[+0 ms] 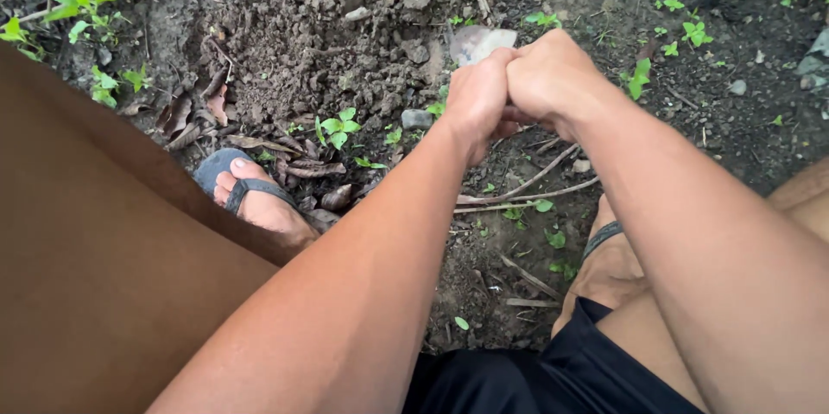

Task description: Digging in the garden soil using a hand trowel.

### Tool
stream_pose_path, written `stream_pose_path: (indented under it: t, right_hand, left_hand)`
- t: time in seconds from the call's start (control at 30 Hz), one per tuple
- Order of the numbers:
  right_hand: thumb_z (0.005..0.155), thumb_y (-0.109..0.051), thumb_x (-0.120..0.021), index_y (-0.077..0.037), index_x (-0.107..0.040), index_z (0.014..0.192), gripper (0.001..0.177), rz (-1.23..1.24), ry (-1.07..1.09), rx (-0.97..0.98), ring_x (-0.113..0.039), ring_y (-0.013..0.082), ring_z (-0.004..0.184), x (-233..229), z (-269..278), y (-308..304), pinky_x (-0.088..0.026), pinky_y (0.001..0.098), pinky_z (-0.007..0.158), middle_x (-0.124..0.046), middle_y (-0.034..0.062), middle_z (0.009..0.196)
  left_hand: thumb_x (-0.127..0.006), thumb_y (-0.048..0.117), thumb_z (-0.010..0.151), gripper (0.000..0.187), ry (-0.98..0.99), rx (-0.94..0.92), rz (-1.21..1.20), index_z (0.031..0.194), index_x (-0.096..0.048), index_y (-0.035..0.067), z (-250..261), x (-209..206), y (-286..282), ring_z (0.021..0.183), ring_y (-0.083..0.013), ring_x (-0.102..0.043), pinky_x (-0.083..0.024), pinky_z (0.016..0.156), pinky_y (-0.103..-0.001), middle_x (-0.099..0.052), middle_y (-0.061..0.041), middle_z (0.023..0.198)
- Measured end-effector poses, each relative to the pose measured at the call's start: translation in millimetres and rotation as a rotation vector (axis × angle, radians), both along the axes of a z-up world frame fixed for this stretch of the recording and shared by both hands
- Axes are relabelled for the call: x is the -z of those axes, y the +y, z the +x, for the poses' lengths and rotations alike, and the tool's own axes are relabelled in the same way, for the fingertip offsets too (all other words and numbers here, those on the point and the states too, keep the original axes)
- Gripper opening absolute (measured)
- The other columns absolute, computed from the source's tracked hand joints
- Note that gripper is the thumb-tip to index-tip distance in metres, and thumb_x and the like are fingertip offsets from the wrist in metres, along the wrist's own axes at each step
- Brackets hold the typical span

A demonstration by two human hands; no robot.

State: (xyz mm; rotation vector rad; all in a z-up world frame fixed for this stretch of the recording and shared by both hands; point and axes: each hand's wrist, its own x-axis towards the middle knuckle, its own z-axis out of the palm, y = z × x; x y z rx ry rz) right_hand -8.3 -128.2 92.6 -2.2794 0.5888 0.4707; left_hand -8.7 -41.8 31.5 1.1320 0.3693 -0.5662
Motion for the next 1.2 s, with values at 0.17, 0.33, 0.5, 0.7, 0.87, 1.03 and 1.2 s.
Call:
stream_pose_path:
  t: [0.17,0.33,0.5,0.7,0.87,1.03,1.2]
  right_hand:
    - [0.088,-0.014,-0.058,-0.01,-0.079,0.105,0.027,-0.156,0.004,-0.069,-0.065,0.0247,0.06,-7,-4,8,-0.047,0.041,0.05,-0.073,0.0163,0.086]
    - [0.086,-0.016,-0.062,-0.01,-0.081,0.107,0.028,-0.197,0.033,-0.08,-0.072,0.0277,0.078,-5,1,8,-0.053,0.0443,0.063,-0.075,0.0185,0.098]
    - [0.086,-0.02,-0.065,-0.014,-0.079,0.109,0.028,-0.236,-0.014,-0.16,-0.074,0.0304,0.086,17,11,4,-0.056,0.0415,0.073,-0.075,0.0197,0.103]
    - [0.082,-0.02,-0.069,-0.008,-0.078,0.109,0.031,-0.221,0.011,-0.118,-0.076,0.0315,0.092,23,15,11,-0.059,0.0423,0.075,-0.076,0.0222,0.107]
    - [0.083,-0.022,-0.07,-0.003,-0.074,0.11,0.034,-0.229,0.029,-0.09,-0.076,0.035,0.096,44,30,3,-0.061,0.0445,0.077,-0.073,0.0255,0.109]
    - [0.089,-0.019,-0.067,0.004,-0.072,0.112,0.034,-0.286,-0.076,-0.256,-0.07,0.0419,0.109,81,53,8,-0.058,0.0491,0.086,-0.069,0.0327,0.115]
    - [0.088,-0.02,-0.068,0.005,-0.069,0.114,0.036,-0.268,-0.059,-0.23,-0.069,0.0426,0.107,73,73,9,-0.058,0.048,0.085,-0.068,0.0316,0.115]
  left_hand:
    - [-0.058,0.035,0.087,0.034,0.004,-0.048,0.036,0.091,-0.072,0.004,-2,4,3,0.05,-0.0172,-0.063,-0.043,0.042,-0.031,-0.067,-0.008,0.068]
    - [-0.058,0.035,0.087,0.031,0.038,-0.048,0.002,0.09,-0.07,0.006,1,9,4,0.051,-0.0171,-0.063,-0.044,0.043,-0.031,-0.066,-0.005,0.067]
    - [-0.057,0.036,0.088,0.03,0.085,-0.052,-0.027,0.089,-0.068,0.009,6,20,3,0.049,-0.0157,-0.057,-0.043,0.043,-0.032,-0.061,-0.003,0.065]
    - [-0.056,0.04,0.088,0.031,0.115,-0.037,0.002,0.091,-0.068,0.012,9,23,5,0.053,-0.015,-0.056,-0.045,0.045,-0.032,-0.061,-0.002,0.068]
    - [-0.052,0.044,0.09,0.034,0.095,-0.003,-0.031,0.099,-0.071,0.017,14,28,3,0.056,-0.0148,-0.055,-0.046,0.046,-0.033,-0.061,0.0,0.072]
    - [-0.046,0.048,0.09,0.039,0.104,-0.033,-0.039,0.108,-0.068,0.021,17,18,17,0.072,-0.0173,-0.062,-0.05,0.055,-0.038,-0.067,0.0,0.086]
    - [-0.044,0.051,0.091,0.045,0.107,-0.036,-0.068,0.112,-0.064,0.017,32,22,11,0.085,-0.0181,-0.063,-0.055,0.069,-0.044,-0.067,-0.003,0.098]
